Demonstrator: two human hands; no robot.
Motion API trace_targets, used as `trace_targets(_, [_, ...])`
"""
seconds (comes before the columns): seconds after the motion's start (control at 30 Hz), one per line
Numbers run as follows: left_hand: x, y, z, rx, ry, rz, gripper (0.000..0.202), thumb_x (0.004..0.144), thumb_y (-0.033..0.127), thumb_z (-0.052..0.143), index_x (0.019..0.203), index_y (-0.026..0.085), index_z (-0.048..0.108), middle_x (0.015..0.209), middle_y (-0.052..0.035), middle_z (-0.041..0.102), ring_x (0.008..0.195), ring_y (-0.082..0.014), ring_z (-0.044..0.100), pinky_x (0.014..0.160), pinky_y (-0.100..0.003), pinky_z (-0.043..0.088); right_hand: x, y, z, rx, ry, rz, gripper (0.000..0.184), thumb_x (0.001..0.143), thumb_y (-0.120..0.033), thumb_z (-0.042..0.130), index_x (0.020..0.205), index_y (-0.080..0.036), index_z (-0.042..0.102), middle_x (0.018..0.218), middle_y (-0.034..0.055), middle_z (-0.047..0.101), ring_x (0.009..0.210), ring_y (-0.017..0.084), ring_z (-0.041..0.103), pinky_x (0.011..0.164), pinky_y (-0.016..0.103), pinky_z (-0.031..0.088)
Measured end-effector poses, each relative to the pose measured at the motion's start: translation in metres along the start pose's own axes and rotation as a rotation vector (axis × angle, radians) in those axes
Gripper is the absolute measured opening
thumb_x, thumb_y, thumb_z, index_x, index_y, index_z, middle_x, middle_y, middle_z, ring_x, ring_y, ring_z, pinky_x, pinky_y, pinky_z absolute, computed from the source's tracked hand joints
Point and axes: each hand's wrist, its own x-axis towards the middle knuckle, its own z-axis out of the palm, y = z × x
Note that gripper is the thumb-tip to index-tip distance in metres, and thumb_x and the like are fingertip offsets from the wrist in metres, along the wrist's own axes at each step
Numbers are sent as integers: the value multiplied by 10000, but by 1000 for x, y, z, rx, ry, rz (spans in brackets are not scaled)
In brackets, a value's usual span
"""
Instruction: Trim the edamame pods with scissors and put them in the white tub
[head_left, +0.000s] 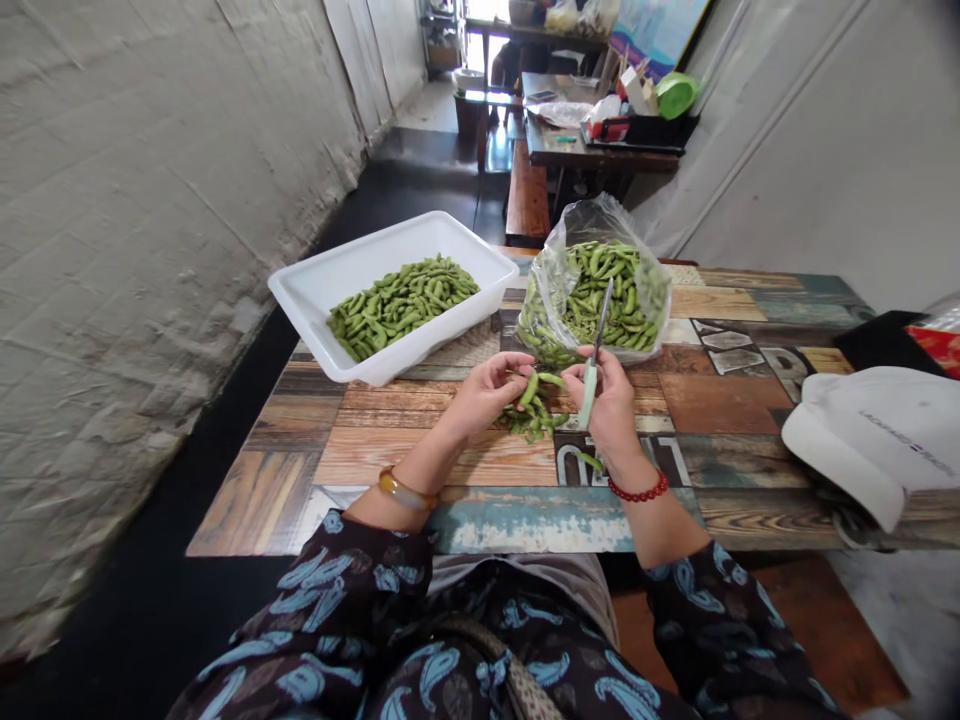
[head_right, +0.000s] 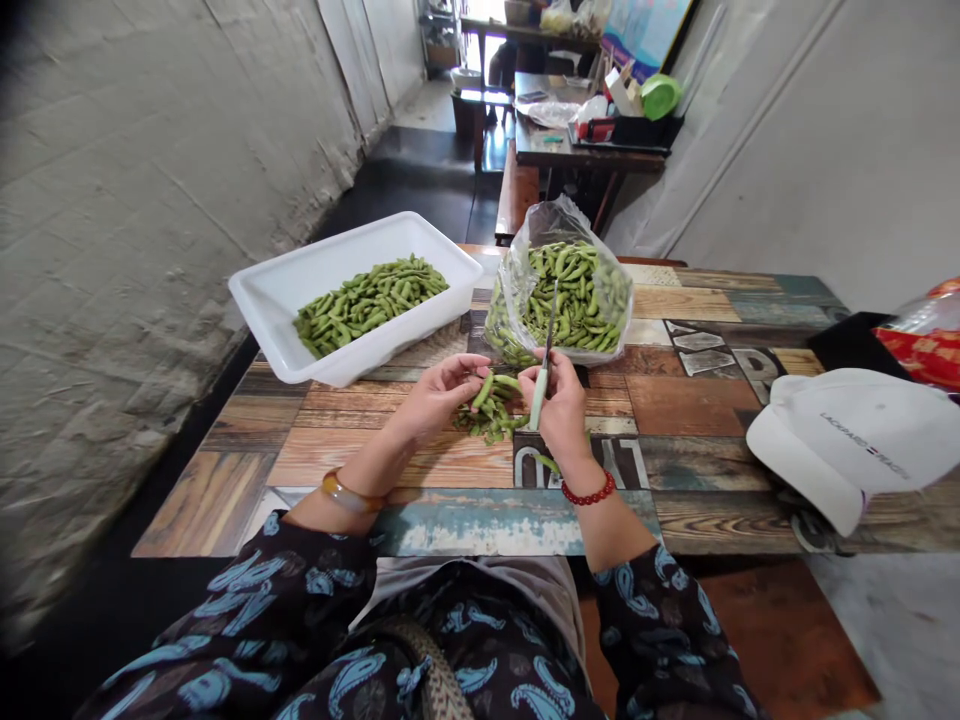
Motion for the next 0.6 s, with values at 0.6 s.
trace_targets(0.6, [-6, -1, 7, 70, 7, 2, 267, 786, 397, 738, 874, 146, 723, 668, -2, 597, 594, -85, 503, 552, -202, 388, -13, -8, 10, 52, -180, 31, 473, 769, -357, 737, 1178, -238, 534, 843, -20, 655, 687, 108, 606, 645, 236, 527])
